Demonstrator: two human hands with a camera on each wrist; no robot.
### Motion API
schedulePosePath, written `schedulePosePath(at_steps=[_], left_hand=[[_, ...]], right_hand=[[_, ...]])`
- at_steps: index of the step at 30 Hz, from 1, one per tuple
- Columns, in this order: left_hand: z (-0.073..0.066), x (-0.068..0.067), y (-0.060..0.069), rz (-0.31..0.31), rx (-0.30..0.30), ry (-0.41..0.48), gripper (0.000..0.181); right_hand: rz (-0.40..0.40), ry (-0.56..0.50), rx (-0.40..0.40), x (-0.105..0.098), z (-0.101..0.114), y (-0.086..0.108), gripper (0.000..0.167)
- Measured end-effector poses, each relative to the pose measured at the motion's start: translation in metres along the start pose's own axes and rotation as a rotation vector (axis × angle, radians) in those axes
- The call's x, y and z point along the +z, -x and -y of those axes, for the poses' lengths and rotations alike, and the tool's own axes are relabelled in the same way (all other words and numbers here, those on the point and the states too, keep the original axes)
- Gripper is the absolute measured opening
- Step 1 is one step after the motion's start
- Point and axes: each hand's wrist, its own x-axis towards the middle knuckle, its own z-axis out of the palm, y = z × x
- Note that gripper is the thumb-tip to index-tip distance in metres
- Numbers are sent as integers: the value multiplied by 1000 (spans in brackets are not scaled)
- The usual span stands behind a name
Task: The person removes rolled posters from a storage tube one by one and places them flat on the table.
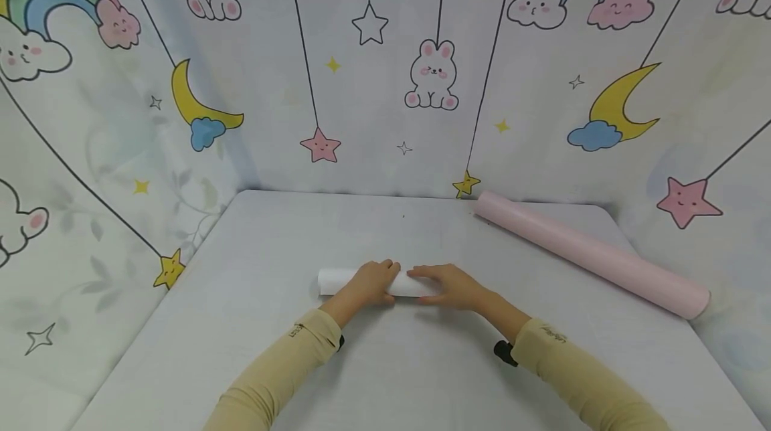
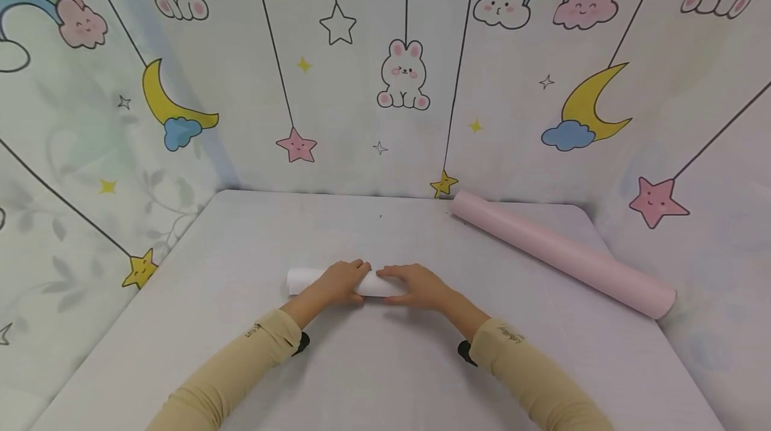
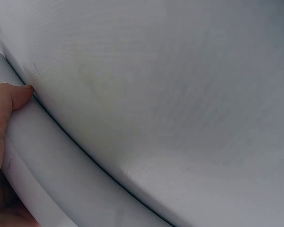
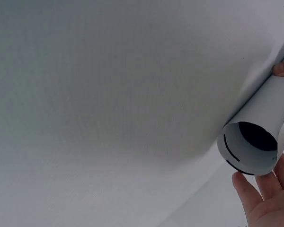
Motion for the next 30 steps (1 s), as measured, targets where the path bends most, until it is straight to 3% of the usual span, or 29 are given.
schedulePosePath(at_steps=[5, 15, 22, 30], left_hand=[[-2, -1, 1, 16, -16, -1, 58], [-1, -5, 1, 18, 1, 1, 61], [-2, -5, 2, 33, -17, -20, 60], [1, -2, 4, 35, -25, 47, 62]], right_hand=[[-27, 60, -15, 9, 4, -6, 58], [-69, 204, 43, 14, 13, -10, 58], [-92, 203, 27, 15, 10, -11, 57], [-98, 235, 17, 15, 8, -11, 56]])
